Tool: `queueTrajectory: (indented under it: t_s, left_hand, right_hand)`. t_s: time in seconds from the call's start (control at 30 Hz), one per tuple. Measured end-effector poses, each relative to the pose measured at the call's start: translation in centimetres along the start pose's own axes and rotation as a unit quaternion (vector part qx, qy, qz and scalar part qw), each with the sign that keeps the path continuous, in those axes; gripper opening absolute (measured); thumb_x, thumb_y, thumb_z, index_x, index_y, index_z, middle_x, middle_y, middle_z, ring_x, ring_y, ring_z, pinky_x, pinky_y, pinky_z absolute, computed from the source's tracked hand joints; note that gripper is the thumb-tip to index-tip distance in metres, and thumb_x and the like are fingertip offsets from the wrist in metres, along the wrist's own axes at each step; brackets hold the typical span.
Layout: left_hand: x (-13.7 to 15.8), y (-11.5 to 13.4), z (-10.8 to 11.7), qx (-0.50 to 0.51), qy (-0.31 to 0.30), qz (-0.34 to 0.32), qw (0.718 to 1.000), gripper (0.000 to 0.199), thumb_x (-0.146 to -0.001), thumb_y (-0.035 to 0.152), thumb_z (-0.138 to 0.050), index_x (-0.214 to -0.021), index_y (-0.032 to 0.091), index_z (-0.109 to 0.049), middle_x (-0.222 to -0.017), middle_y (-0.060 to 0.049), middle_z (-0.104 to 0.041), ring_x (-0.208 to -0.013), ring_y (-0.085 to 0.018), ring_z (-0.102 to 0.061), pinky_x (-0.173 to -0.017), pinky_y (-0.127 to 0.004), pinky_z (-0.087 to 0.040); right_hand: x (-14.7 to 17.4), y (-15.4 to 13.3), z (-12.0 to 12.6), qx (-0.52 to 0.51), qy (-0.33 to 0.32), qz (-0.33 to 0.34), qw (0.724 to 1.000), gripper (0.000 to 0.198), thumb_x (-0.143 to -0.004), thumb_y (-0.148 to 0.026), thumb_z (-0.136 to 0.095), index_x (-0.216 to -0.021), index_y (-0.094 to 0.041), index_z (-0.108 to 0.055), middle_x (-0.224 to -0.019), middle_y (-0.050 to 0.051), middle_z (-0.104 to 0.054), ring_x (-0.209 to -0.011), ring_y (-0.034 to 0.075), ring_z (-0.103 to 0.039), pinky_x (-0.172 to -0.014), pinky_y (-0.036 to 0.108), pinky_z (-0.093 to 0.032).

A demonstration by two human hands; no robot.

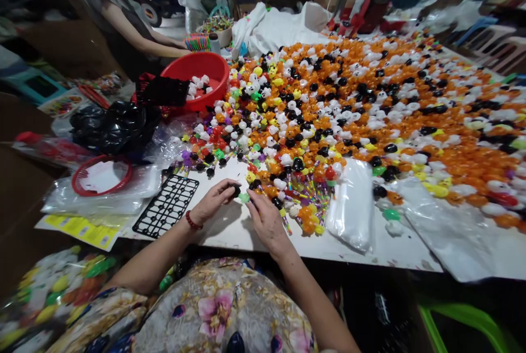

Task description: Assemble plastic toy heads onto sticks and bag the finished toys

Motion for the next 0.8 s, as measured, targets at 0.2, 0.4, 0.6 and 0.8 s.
queueTrajectory:
  t_s: [0.2,0.4,0.6,0.8]
  left_hand:
    - [1.5,0.5,-1.2,-0.052,-0.019,0.008,0.998,0.048,-0.085,0.064,-0.050,-0.100,0.021,-0.062,-0.068,0.004,-0.046,-0.061,-0.013,-0.042,-0.057,-0.025,-0.035]
    - [1.9,0.6,-2.0,-0.107,-0.032,-0.031,0.993,0.049,-0.087,0.067,-0.043,-0.075,0.021,-0.053,-0.067,0.002,-0.046,-0.065,-0.014,-0.041,-0.062,-0.027,-0.037]
    - [2.2,0.5,-2.2,-0.141,-0.033,-0.044,0.988,0.057,-0.089,0.070,-0.032,-0.072,0.021,-0.054,-0.068,-0.001,-0.052,-0.066,-0.016,-0.046,-0.066,-0.029,-0.039]
    - [2.9,-0.1,-3.5,-0.177,0.020,-0.023,0.984,0.050,-0.095,0.061,-0.026,-0.071,0.022,-0.045,-0.065,0.002,-0.047,-0.064,-0.015,-0.044,-0.066,-0.030,-0.040]
  right_hand:
    - [0.4,-0.1,0.5,0.037,0.007,0.046,0.998,0.033,-0.098,-0.027,-0.048,-0.125,-0.024,-0.066,-0.103,0.009,-0.072,-0.094,0.022,-0.067,-0.084,0.036,-0.056]
    - [0.9,-0.5,1.1,0.089,-0.043,0.083,0.992,0.032,-0.095,-0.019,-0.048,-0.118,-0.027,-0.069,-0.092,0.007,-0.071,-0.086,0.021,-0.067,-0.077,0.035,-0.054]
    - [1.3,-1.1,1.2,0.030,-0.053,0.011,0.998,0.014,-0.093,-0.025,-0.053,-0.100,-0.021,-0.065,-0.089,0.005,-0.071,-0.081,0.018,-0.066,-0.074,0.030,-0.052]
    - [1.9,-1.5,0.0,-0.001,-0.066,-0.034,0.997,0.012,-0.091,-0.025,-0.052,-0.080,-0.022,-0.054,-0.073,0.000,-0.063,-0.065,0.015,-0.058,-0.062,0.025,-0.045]
Point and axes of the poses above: each hand's wrist, its own x-axis away from the middle knuckle, its own z-axis out of the back of the hand, y = z × x, the point moved 1 cm from there along -x, towards the middle knuckle
